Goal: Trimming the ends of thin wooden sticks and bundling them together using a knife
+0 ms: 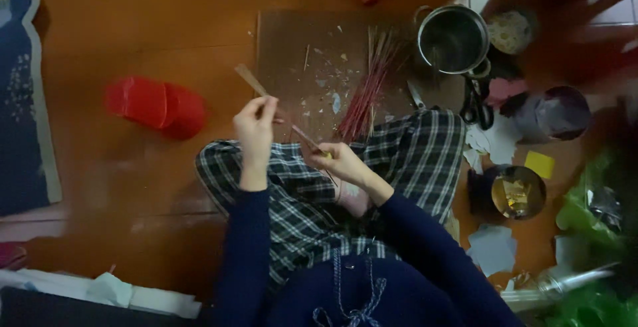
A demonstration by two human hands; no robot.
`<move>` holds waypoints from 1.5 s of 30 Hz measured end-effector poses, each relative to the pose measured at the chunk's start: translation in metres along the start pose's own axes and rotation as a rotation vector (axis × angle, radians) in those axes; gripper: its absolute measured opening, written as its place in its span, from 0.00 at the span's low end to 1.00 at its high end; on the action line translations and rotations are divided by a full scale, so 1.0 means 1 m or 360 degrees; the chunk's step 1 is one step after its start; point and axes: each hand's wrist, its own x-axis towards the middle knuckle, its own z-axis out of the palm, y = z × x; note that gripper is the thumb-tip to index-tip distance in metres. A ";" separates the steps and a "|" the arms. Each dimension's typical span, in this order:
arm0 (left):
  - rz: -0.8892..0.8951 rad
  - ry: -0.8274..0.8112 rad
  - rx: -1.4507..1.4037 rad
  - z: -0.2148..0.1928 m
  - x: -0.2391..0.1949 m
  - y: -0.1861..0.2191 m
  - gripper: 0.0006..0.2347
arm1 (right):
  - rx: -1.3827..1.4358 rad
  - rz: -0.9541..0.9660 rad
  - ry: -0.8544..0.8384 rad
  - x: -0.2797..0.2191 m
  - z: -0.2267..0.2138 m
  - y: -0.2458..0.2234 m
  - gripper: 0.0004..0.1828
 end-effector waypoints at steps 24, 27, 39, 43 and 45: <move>-0.0469 -0.0481 0.1331 0.077 0.040 -0.225 0.07 | -0.0589 0.0536 0.1111 0.092 -0.123 0.092 0.18; -0.0417 -0.0423 0.0771 0.087 0.028 -0.167 0.05 | -0.0250 0.0099 0.1029 0.071 -0.093 0.094 0.22; -0.0363 -0.0562 -0.0642 0.095 -0.019 -0.121 0.12 | 0.0527 0.0057 0.0610 0.013 -0.037 0.071 0.06; -0.0217 -0.0396 -0.0848 0.072 -0.006 -0.039 0.11 | 0.0431 0.0078 0.0487 -0.012 -0.033 0.073 0.07; -0.0246 -0.0347 -0.0875 0.051 0.003 0.024 0.09 | 0.0341 0.0038 0.0399 -0.009 -0.032 0.102 0.06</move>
